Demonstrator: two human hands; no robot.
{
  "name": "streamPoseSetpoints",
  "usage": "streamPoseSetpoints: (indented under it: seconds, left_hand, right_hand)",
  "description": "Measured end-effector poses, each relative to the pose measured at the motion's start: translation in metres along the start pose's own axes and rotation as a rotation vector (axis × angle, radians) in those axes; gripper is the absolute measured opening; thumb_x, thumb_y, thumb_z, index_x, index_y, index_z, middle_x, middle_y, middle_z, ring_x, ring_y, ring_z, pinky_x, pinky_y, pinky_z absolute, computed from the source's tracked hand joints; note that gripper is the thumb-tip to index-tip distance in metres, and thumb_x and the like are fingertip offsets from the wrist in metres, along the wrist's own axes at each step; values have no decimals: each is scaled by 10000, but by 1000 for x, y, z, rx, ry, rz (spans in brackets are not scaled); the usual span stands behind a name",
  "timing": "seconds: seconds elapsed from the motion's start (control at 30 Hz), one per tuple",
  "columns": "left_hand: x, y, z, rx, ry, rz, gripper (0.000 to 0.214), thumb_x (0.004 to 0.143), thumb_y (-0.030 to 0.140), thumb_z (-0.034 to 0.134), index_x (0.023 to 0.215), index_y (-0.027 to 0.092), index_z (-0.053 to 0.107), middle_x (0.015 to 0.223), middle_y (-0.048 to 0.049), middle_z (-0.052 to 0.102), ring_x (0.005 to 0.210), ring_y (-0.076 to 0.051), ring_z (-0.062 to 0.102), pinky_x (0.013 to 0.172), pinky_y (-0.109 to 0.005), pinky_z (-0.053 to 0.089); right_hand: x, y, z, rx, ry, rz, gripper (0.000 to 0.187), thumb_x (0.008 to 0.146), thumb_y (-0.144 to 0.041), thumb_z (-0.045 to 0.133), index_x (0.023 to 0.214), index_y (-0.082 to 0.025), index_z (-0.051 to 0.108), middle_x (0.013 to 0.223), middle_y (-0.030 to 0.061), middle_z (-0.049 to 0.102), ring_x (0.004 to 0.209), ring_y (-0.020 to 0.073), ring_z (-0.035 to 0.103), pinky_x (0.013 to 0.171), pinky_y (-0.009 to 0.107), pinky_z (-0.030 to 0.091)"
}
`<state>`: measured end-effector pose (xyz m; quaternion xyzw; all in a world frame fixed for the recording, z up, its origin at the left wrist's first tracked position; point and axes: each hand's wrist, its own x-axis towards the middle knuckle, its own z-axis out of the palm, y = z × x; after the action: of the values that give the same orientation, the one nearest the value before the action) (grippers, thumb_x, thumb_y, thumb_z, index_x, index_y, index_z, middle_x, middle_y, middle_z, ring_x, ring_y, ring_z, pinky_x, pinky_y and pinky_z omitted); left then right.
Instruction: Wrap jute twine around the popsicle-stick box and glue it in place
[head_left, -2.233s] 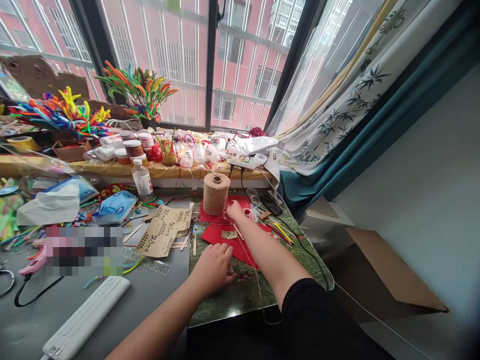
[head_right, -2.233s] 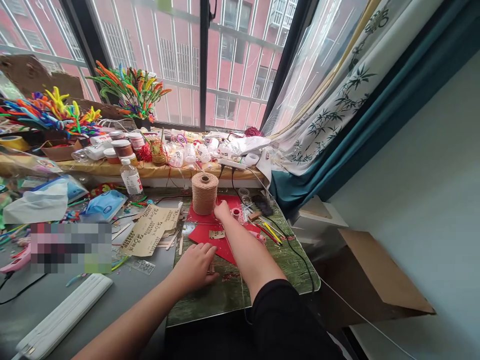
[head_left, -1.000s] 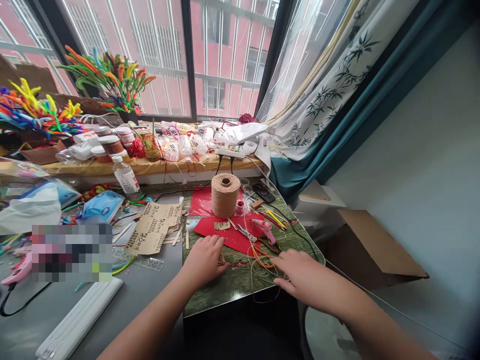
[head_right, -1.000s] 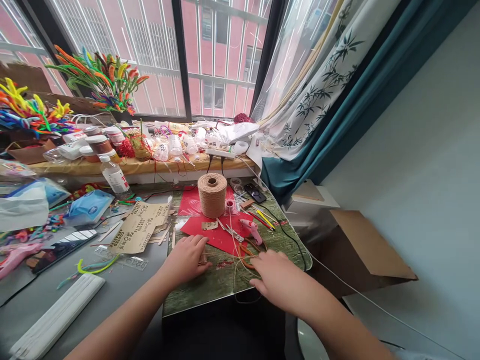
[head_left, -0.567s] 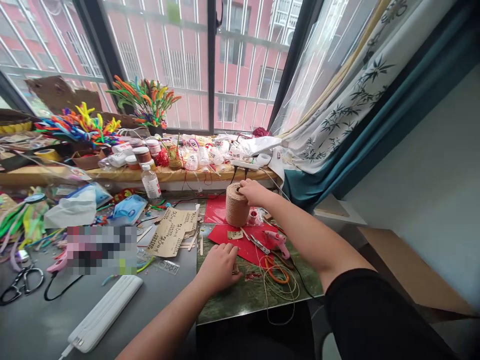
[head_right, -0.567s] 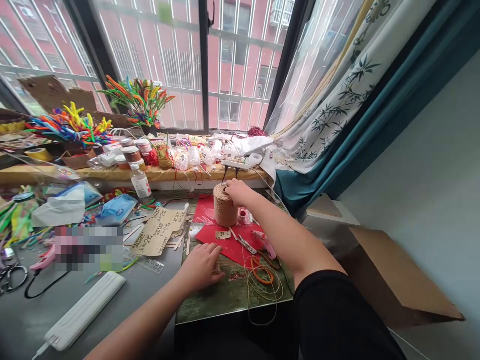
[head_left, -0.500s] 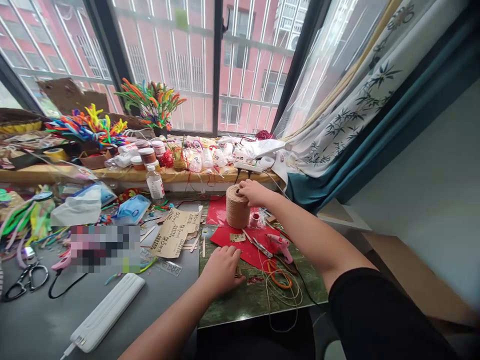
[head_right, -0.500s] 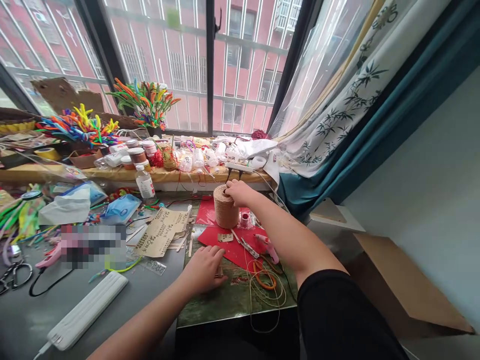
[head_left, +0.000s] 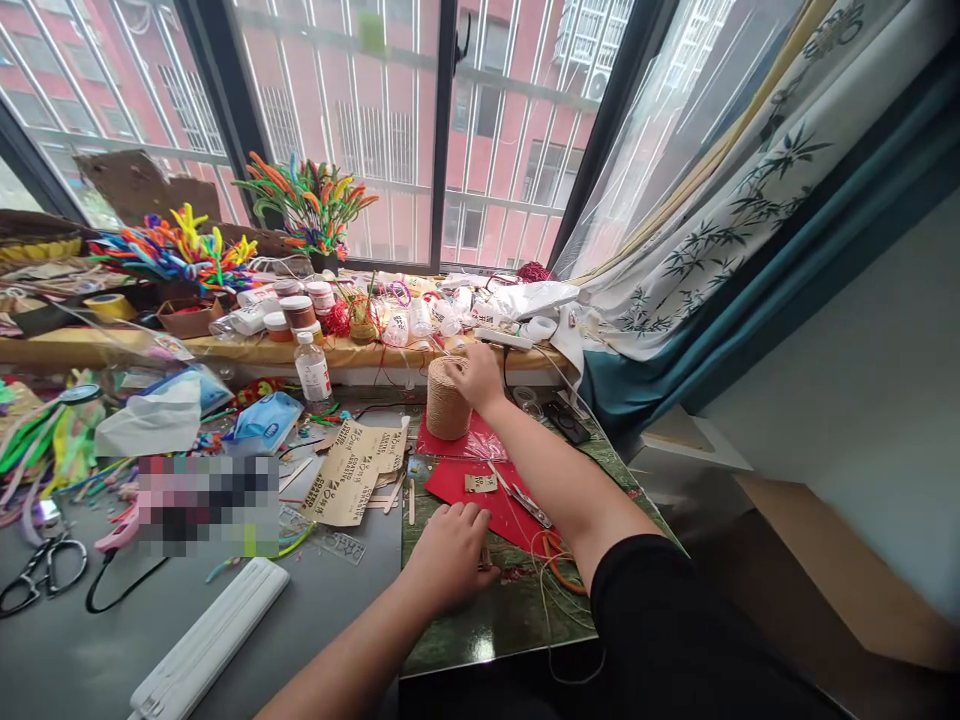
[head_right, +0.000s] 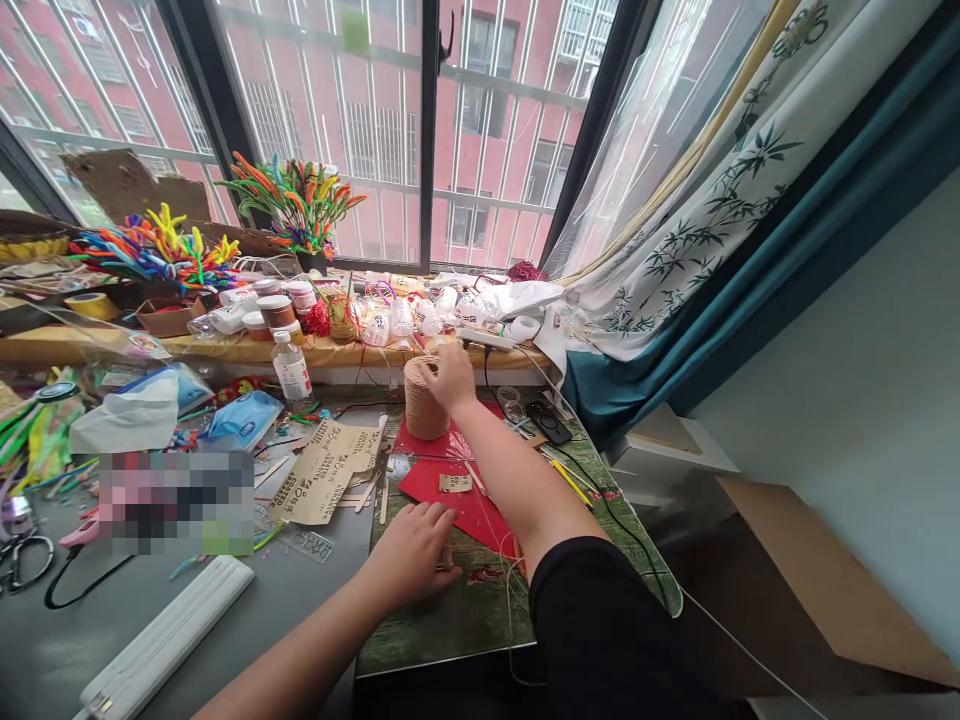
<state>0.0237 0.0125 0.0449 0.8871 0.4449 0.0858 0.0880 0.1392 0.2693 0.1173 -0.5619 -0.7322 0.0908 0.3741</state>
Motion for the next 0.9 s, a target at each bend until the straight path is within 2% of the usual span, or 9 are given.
streamPoseSetpoints:
  seconds: [0.07, 0.13, 0.2, 0.27, 0.43, 0.57, 0.67, 0.8, 0.9]
  left_hand:
    - [0, -1, 1, 2, 0, 3, 744, 795, 602, 755, 1388, 197, 561, 1246, -148, 663, 1127, -352, 606, 980, -486, 446]
    - [1, -1, 2, 3, -5, 2, 732, 799, 595, 753, 1384, 196, 568, 1246, -149, 665, 1130, -353, 604, 983, -488, 447]
    - [1, 0, 1, 1, -6, 0, 722, 801, 586, 755, 1383, 201, 568, 1247, -146, 667, 1138, -349, 603, 991, -484, 445]
    - [1, 1, -1, 1, -2, 1, 722, 804, 578, 756, 1389, 203, 560, 1258, -141, 667, 1145, -343, 603, 1001, -480, 442]
    - [1, 5, -4, 16, -5, 5, 719, 818, 573, 746, 1398, 196, 552, 1274, -142, 664, 1155, -342, 604, 1000, -469, 439]
    - [0, 6, -3, 19, 5, -5, 715, 811, 577, 754, 1386, 198, 561, 1270, -141, 665, 1158, -339, 604, 1000, -459, 437]
    - [0, 7, -2, 21, 8, -4, 715, 818, 581, 747, 1389, 193, 559, 1265, -141, 666, 1164, -338, 601, 1000, -461, 436]
    - [1, 8, -1, 27, 20, 5, 714, 815, 564, 759, 1390, 193, 556, 1270, -135, 664, 1162, -336, 602, 993, -454, 433]
    - [1, 8, 0, 36, 17, 11, 721, 812, 561, 763, 1395, 195, 550, 1273, -129, 664, 1155, -336, 607, 980, -451, 435]
  right_hand:
    - [-16, 15, -7, 137, 98, 188, 478, 1008, -423, 518, 1396, -146, 540, 1367, 193, 591, 1292, 282, 529, 1111, 404, 431]
    - [-37, 28, -10, 159, 72, 289, 475, 990, -379, 503, 1395, -133, 538, 1227, 167, 665, 1115, 258, 632, 986, 388, 513]
    - [-58, 36, -8, 178, 6, 323, 410, 971, -372, 522, 1311, -158, 603, 1005, 90, 713, 893, 226, 677, 837, 351, 554]
    - [-79, 40, -5, 208, -48, 340, 333, 969, -383, 520, 1193, -186, 667, 830, 35, 700, 739, 203, 660, 723, 317, 550]
    - [-119, 46, -22, 243, -136, 327, 315, 966, -363, 494, 1041, -169, 732, 675, 15, 657, 631, 192, 615, 644, 291, 516]
    - [-142, 50, -52, 227, -204, 253, 329, 987, -302, 457, 1077, -180, 749, 744, 26, 700, 724, 209, 654, 742, 315, 531]
    - [-158, 44, -73, 207, -238, 187, 339, 1001, -262, 462, 1190, -184, 733, 943, 74, 771, 891, 240, 698, 860, 345, 530]
    - [-179, 20, -99, 42, -289, 16, 388, 1033, -245, 448, 1346, -196, 671, 1251, 126, 754, 1116, 278, 706, 967, 369, 511]
    - [-194, -1, -118, -110, -343, -86, 418, 1053, -254, 417, 1415, -206, 621, 1300, 117, 744, 1146, 277, 715, 969, 365, 518]
